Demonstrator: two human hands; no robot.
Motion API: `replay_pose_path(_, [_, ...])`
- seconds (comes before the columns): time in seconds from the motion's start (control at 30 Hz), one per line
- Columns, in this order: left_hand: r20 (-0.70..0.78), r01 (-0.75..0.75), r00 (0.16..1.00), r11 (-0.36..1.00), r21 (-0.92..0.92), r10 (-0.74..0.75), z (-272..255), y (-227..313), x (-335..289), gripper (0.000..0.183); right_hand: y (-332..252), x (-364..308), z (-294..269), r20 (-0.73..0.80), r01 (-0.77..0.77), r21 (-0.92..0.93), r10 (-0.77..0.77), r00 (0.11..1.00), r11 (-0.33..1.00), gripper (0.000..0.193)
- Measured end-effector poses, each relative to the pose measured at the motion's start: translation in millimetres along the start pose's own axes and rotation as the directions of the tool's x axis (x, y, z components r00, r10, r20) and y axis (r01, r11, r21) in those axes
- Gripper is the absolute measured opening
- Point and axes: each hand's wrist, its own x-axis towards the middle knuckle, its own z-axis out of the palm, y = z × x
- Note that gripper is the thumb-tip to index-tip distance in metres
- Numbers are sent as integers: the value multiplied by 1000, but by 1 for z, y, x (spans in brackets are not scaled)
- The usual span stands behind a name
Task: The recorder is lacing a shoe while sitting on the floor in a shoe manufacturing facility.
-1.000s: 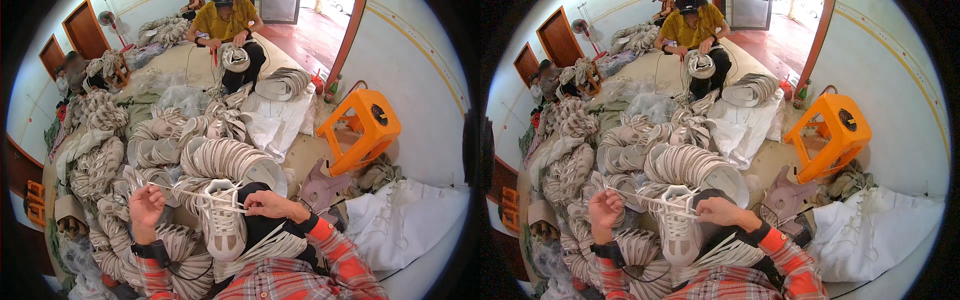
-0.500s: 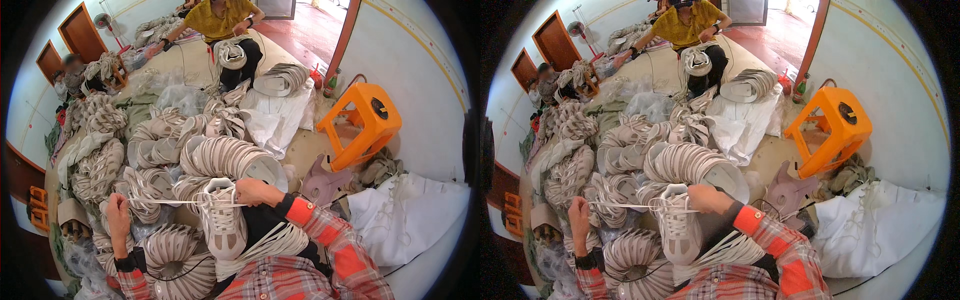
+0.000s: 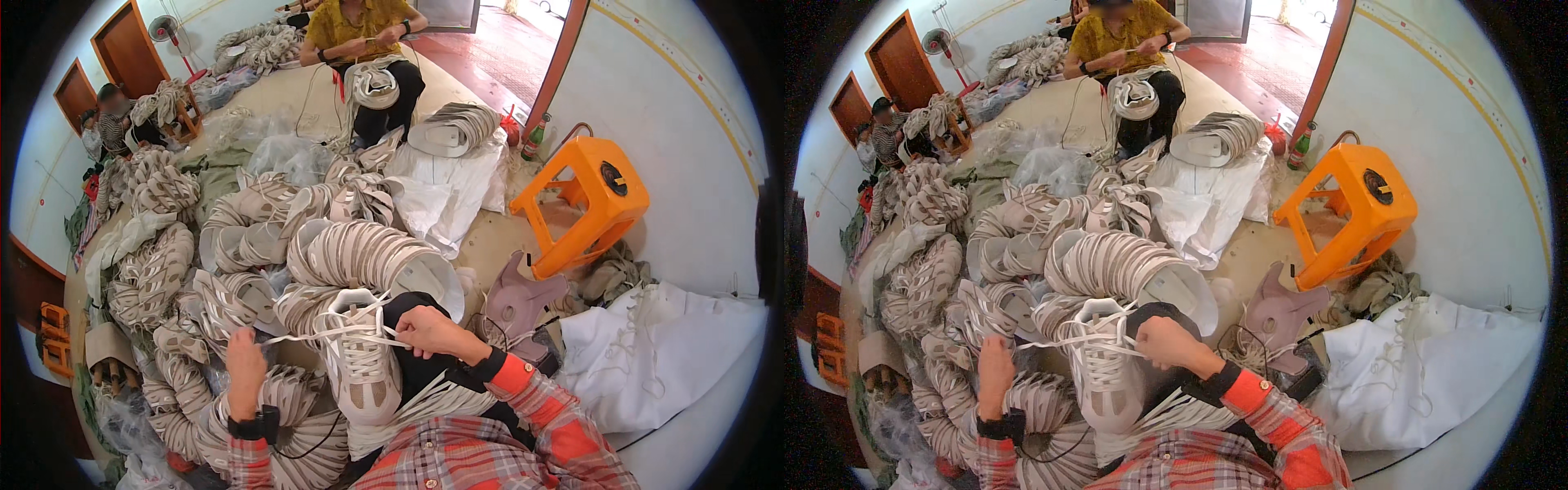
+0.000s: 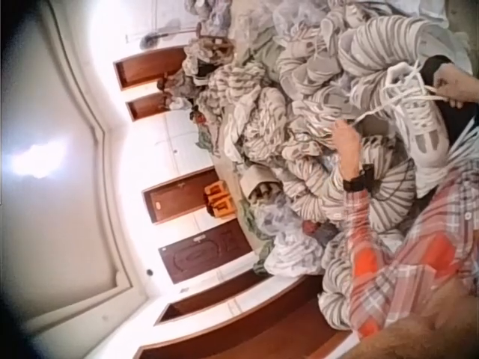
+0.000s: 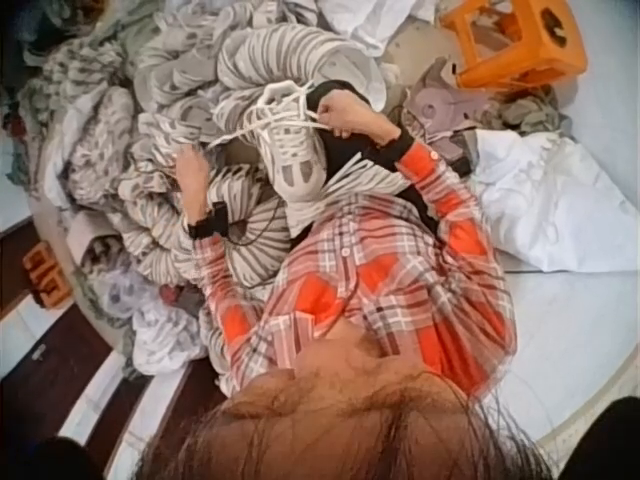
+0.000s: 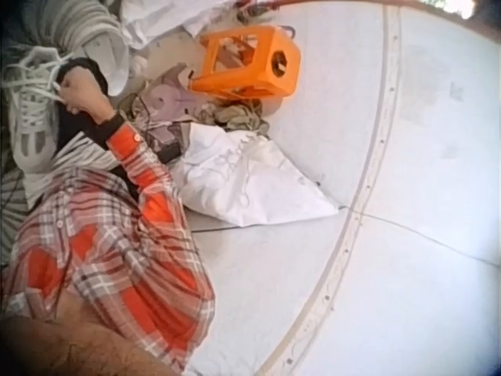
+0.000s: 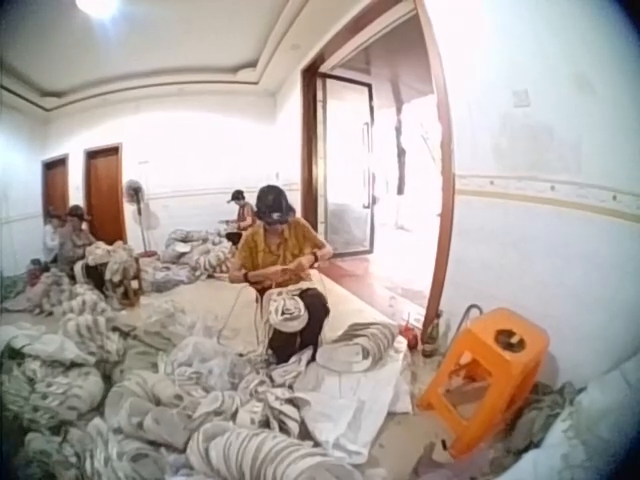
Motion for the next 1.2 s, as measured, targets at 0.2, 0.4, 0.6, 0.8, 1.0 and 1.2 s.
replay_pose_path(0.2, [69,-353,890,778,-521,450,2,140,40,14,15,-1,0,-46,-19,320,35,998,947,26])
replay_pose_path(0.4, [366,-474,764,847,-242,532,24,154,62,16,6,21,3,4,-14,75,14,1000,997,26])
replay_pose_path(0.6, [548,-506,682,854,-123,484,30,167,73,14,11,19,6,-71,94,-45,-97,993,994,20])
replay_pose_path(0.8, [326,-624,714,774,-105,619,34,167,62,13,9,4,22,-218,276,-325,-355,909,904,17])
replay_pose_path(1.0, [476,-324,631,765,-556,613,-34,181,86,15,9,13,18,-244,345,-272,-412,878,898,20])
replay_pose_path(1.2, [341,32,790,521,-853,510,-18,159,107,18,6,3,13,-123,512,-282,-560,819,811,20])
